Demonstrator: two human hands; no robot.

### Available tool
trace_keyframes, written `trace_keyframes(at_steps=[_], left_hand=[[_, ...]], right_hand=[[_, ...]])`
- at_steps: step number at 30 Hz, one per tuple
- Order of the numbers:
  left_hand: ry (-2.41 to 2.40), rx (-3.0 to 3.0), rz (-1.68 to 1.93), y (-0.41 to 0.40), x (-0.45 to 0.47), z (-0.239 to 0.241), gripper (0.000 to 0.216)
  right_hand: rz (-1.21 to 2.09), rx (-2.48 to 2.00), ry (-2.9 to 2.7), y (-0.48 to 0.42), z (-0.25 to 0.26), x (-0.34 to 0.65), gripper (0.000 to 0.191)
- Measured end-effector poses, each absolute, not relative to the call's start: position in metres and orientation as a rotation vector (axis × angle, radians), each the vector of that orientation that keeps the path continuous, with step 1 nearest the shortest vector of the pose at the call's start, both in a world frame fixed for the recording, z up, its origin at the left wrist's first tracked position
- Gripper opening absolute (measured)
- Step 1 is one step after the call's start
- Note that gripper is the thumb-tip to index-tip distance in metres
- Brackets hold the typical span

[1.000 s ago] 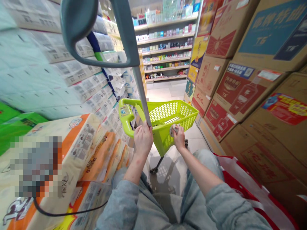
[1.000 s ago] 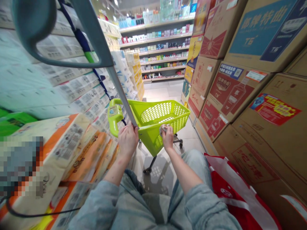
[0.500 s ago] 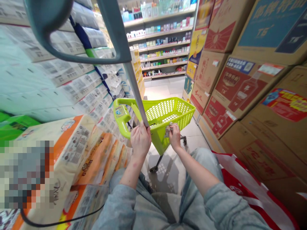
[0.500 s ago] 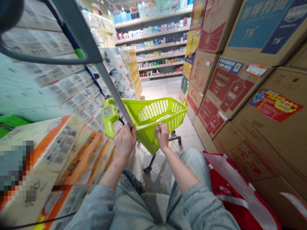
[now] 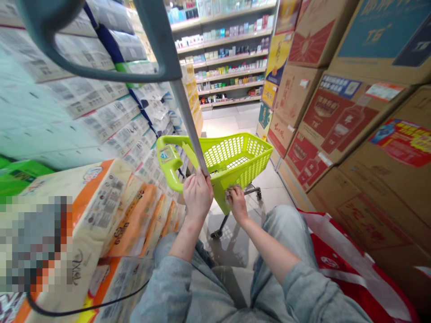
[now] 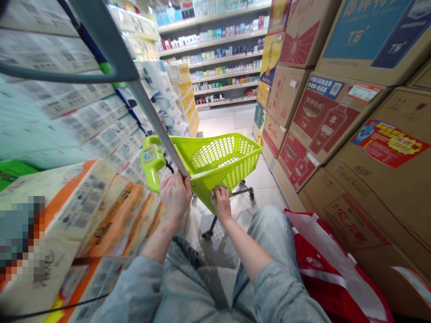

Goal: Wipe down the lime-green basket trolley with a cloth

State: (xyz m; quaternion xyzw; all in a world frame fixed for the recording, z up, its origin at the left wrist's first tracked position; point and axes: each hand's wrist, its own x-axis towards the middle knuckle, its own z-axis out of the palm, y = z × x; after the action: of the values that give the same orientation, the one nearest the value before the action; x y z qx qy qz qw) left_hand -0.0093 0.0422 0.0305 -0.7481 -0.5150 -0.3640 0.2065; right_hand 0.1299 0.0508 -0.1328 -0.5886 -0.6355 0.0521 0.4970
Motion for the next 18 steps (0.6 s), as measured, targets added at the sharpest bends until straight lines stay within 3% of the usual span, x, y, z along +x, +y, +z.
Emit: trace_keyframes(at_steps=[11, 18], left_hand=[[-1.419, -2.087, -0.979, 0.037, -0.013, 0.034, 0.042], [-1.411, -2.090, -0.982, 0.037, -0.018, 0.032, 0.042]], right_hand=[[0.286, -1.489, -1.394, 0.045, -0.145, 0.120, 0.012], [0.408, -1.316, -1.149, 0.048, -0.092, 0.101, 0.018]])
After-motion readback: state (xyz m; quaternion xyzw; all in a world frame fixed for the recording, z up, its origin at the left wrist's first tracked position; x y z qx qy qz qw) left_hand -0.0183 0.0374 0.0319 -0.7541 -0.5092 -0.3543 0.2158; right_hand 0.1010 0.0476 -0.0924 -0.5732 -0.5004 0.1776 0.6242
